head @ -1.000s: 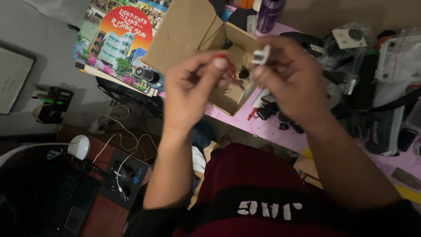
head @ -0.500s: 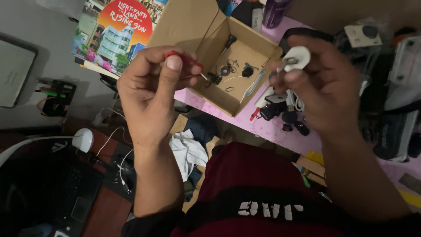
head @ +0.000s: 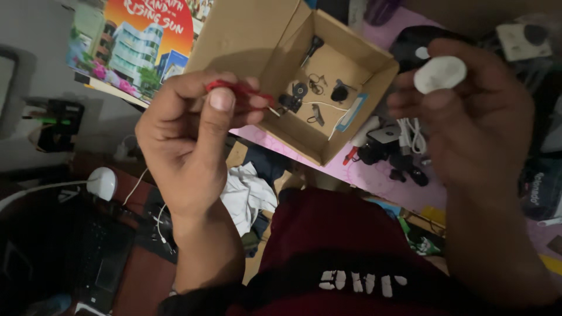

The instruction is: The person opens a box containing a camera kit, removes the camera, cables, and instruction manual, and then organizes various small accessories and components back into an open container.

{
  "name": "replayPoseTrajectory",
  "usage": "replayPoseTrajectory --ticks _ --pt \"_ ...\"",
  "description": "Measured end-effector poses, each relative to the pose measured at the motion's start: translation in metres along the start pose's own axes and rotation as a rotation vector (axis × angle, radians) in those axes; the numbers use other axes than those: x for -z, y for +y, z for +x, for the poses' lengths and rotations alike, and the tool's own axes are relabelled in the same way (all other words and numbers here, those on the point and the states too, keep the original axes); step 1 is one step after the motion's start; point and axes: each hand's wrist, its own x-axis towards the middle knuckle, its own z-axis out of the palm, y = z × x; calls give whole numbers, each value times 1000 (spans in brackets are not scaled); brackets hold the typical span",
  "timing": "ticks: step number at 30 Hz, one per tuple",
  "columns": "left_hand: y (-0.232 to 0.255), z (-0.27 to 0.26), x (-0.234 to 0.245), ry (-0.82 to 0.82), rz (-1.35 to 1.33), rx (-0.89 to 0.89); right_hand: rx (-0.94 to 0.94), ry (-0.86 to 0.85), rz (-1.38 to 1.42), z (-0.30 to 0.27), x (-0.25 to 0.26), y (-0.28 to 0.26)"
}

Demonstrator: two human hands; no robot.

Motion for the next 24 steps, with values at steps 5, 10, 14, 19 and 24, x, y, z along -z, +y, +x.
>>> replayPoseTrajectory --ticks 5,10,14,19,24 --pt "-1 7 0 7 -49 22 -63 26 -39 1 -5 -3" --pt "-2 15 2 -15 -113 44 -149 10 4 7 8 0" --pt "-5 14 3 -44 -121 63 -213 92 -46 -5 14 -2" --pt "-10 14 -1 -105 -6 28 -105 8 -115 -5 17 5" --pt "-6 14 -5 -127 90 32 -125 58 -174 -8 14 0"
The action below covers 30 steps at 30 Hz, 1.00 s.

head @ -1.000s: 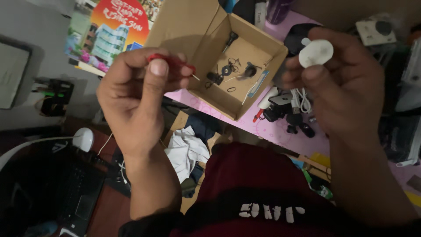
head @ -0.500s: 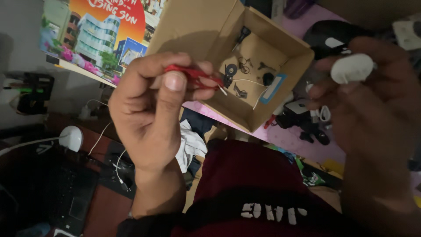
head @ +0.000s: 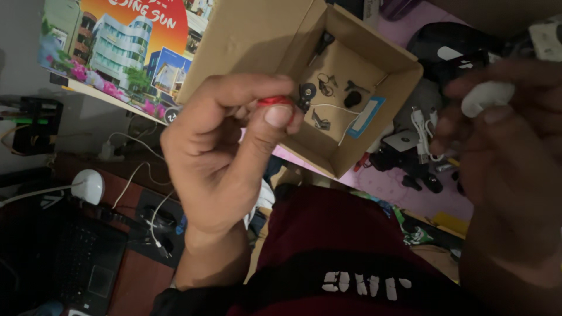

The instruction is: The person opens a box containing a camera kit, removes the camera, cables, and instruction manual, and then organizes various small accessories and components back into an open container.

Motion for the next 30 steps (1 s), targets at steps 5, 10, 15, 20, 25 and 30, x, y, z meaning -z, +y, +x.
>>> replayPoseTrajectory --ticks 5,10,15,20,25,30 --pt "-16 13 -11 -179 129 -5 -43 22 -77 -11 -10 -7" --pt "-46 21 -26 -377 616 -114 -72 36 -314 -9 -38 -22" --pt "-67 34 -34 -593 940 -182 204 -178 -1085 3 -65 -36" --pt "-71 43 -47 -644 1017 -189 102 -94 -1200 0 -74 -33" --pt "-75 45 -51 -695 1027 -151 114 -85 -1222 -2 -67 -25" --pt "-81 45 -51 -683 1056 -104 79 -86 -1216 -1 -67 -25"
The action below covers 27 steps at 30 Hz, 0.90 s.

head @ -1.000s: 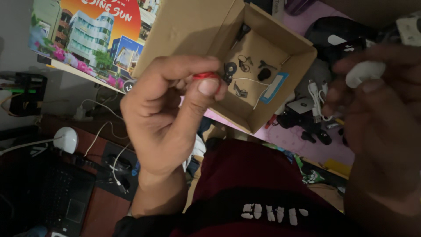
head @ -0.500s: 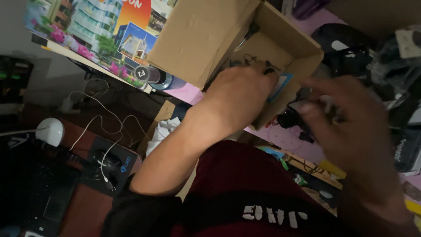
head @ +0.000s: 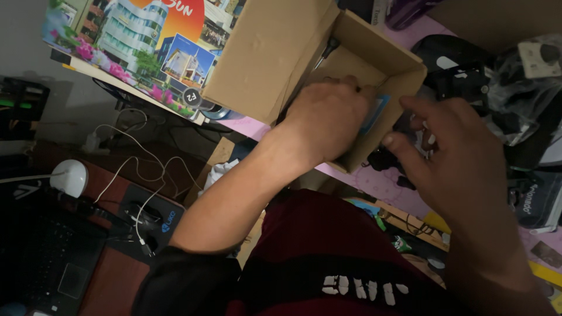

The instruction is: The person opens a box containing a camera kit, removes the camera, cables, and instruction manual, and then organizes various small accessories and components back into an open container.

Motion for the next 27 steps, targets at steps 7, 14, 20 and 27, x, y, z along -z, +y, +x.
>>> replayPoseTrajectory --ticks 7,14,20,27 --pt "3 -12 13 82 52 -34 -14 14 90 0 4 5" --pt "31 -44 64 423 -107 -130 90 56 133 -7 8 21" --pt "67 -59 116 487 -138 -66 108 42 147 -10 10 31" --pt "87 -54 120 453 -180 -4 142 50 165 -14 11 39"
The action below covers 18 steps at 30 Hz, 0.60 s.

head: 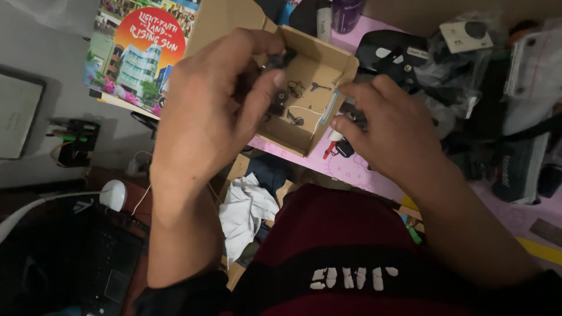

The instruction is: The person opens a box containing a camera kit, removes the camera, cables, and instruction manual, and then organizes various small accessories and components back into an open container.

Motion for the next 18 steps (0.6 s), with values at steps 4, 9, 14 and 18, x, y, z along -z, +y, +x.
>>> replayPoseTrajectory --ticks 4,9,14,18 --pt "-3 -5 -10 26 152 -87 -41 -61 -27 2 2 0" --pt "-4 -13 -8 6 54 108 40 -25 -23 2 2 1" --pt "-31 -16 -51 -133 91 20 -2 -59 -36 2 0 -2" --pt "-50 -18 -73 -430 285 67 12 -38 -1 2 0 -2"
